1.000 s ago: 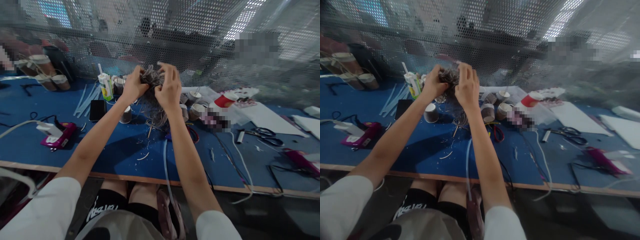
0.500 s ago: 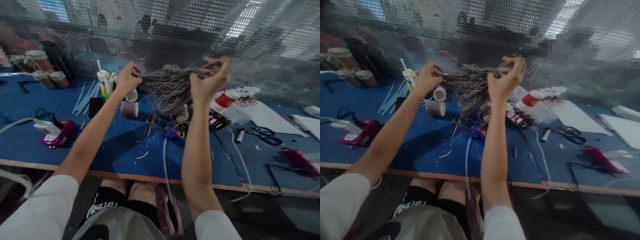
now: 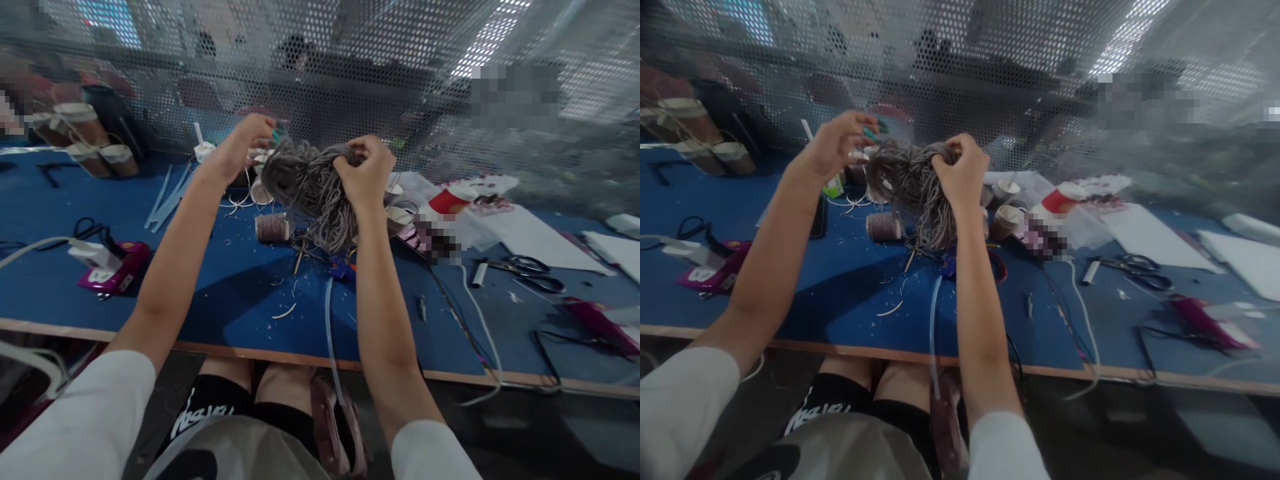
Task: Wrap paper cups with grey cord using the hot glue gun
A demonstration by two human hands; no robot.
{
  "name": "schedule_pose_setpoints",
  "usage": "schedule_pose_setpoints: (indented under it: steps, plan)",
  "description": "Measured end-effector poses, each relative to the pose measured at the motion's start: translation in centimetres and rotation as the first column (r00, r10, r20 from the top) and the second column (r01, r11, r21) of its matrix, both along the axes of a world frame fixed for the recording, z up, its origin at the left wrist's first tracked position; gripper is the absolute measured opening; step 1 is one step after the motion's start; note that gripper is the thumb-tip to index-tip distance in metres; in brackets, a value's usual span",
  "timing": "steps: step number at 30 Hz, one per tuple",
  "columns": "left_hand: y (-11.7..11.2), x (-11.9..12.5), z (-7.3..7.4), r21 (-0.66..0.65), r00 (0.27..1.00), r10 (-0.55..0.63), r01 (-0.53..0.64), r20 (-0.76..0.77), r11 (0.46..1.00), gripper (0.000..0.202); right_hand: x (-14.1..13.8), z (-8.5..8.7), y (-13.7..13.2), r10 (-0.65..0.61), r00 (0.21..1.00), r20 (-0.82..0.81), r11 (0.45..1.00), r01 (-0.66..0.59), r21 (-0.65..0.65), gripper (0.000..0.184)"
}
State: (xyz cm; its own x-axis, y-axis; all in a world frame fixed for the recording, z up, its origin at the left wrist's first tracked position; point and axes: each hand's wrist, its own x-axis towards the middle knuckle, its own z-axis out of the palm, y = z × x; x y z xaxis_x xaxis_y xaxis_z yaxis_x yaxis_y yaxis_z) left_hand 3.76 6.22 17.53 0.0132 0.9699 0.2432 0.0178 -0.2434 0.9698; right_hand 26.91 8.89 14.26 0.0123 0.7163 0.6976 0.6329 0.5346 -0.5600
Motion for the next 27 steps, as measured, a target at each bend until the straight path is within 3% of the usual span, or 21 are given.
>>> schedule_pose_setpoints:
  steps: [2,4,7,12,19,22,25,27]
  plan:
    - [-0.7,0.0,0.5,0.135,0.990,0.107,-0.095,-0.086,0.986,0.029,-1.1,0.4,-0.9,0.010,1.000,0.017,1.000,-0.010,-0.001,0.014]
    - [-1.2,0.4,0.6,0.235,0.980,0.037,0.010,-0.195,0.972,0.037,-1.7,0.7,-1.5,0.036,0.999,0.030,0.999,-0.036,-0.007,0.015]
    - [-1.4,1.3,0.1,0.179,0.934,-0.164,0.229,-0.319,0.957,0.026,-2.0,0.9,-1.8,0.080,0.997,0.022,0.997,-0.080,-0.023,0.016]
    - [-1.0,2.2,-0.9,0.124,0.939,-0.211,0.252,-0.272,0.960,0.023,-1.6,0.8,-1.6,0.110,0.994,-0.022,0.989,-0.112,-0.101,0.017]
    - [0.1,2.6,-1.9,0.187,0.957,-0.132,0.183,-0.257,0.965,0.024,-1.9,0.6,-1.5,0.032,0.999,0.016,0.998,-0.031,-0.061,0.010]
    - [0.6,2.5,-2.0,0.264,0.940,-0.044,0.140,-0.339,0.954,0.025,-1.3,0.8,-1.2,0.149,0.989,0.005,0.985,-0.148,-0.084,0.014]
    - [1.1,2.5,-2.1,0.354,0.918,0.047,0.105,-0.394,0.929,0.027,-0.4,1.0,-1.0,0.327,0.945,-0.028,0.931,-0.327,-0.165,0.032]
    - [1.3,2.6,-2.1,0.380,0.918,0.063,0.099,-0.392,0.920,0.027,0.0,1.1,-0.9,0.368,0.929,-0.052,0.910,-0.371,-0.184,0.042]
